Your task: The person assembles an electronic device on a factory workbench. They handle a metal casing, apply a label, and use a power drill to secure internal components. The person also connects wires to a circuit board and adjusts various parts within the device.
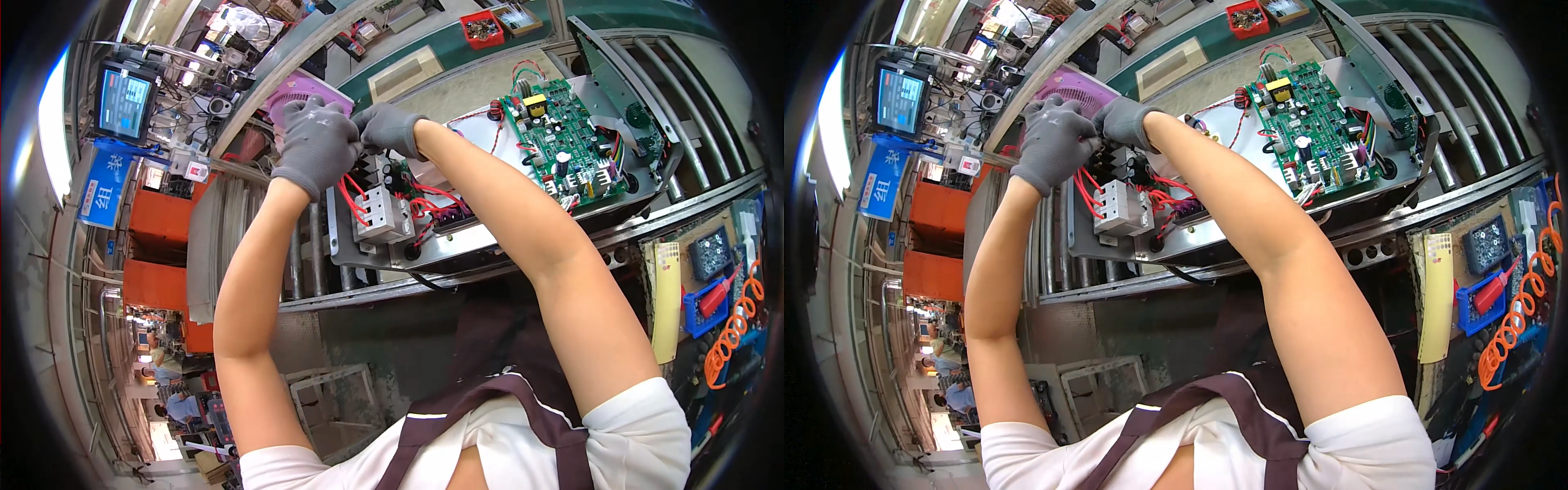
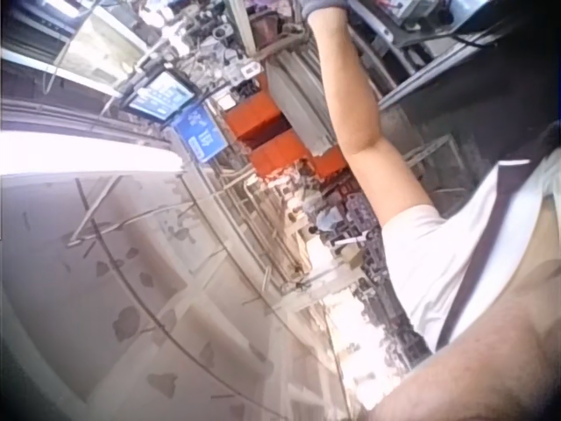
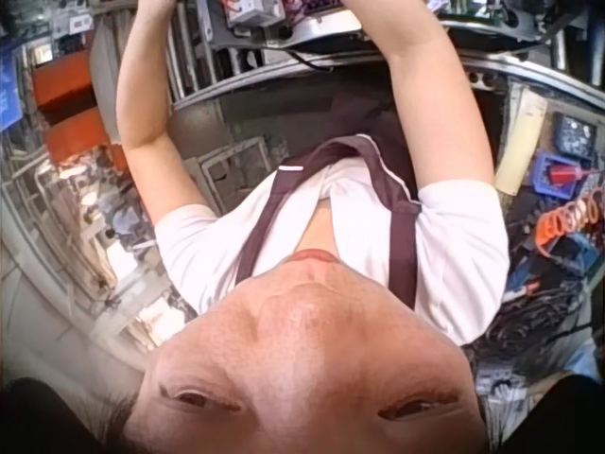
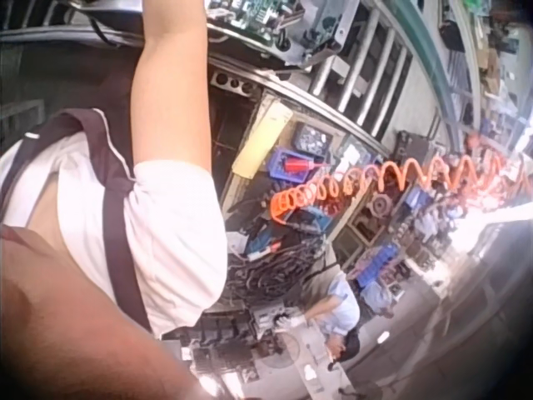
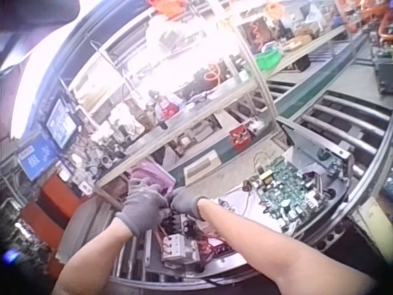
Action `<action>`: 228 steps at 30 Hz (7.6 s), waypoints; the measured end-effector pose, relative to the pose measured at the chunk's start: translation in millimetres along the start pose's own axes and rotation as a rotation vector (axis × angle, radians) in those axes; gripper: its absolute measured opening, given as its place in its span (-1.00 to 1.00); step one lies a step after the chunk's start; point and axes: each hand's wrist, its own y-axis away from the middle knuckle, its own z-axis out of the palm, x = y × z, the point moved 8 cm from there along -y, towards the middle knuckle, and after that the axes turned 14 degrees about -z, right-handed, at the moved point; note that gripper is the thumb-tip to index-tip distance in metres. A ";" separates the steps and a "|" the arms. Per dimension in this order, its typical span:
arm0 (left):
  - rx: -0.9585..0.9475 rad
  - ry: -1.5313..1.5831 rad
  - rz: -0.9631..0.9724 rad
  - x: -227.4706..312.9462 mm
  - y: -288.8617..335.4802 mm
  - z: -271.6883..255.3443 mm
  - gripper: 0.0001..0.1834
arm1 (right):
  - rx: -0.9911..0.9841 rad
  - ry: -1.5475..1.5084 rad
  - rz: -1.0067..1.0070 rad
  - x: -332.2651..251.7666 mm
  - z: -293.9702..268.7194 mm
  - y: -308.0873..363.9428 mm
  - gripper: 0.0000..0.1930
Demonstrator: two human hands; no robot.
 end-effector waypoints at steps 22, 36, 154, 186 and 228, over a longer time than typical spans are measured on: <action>-0.488 -0.339 -0.014 12.3 -16.6 39.6 -0.74 | 0.027 0.277 -0.107 -13.4 -2.6 -0.5 -0.75; -0.421 -0.165 -0.189 -11.1 -3.6 34.3 -0.71 | 0.016 0.222 -0.111 -11.3 -1.2 -0.4 -0.75; 0.435 1.119 0.021 152.4 130.4 -88.9 -0.62 | 1.156 0.944 0.388 -175.9 -267.9 607.9 -0.68; -0.338 0.615 1.187 728.4 135.1 -58.1 -0.67 | 1.383 1.853 0.822 -152.6 -372.4 758.3 -0.81; -2.258 2.166 0.283 630.7 140.7 -40.3 -0.74 | 0.251 1.589 1.211 -62.5 -360.4 668.5 -0.67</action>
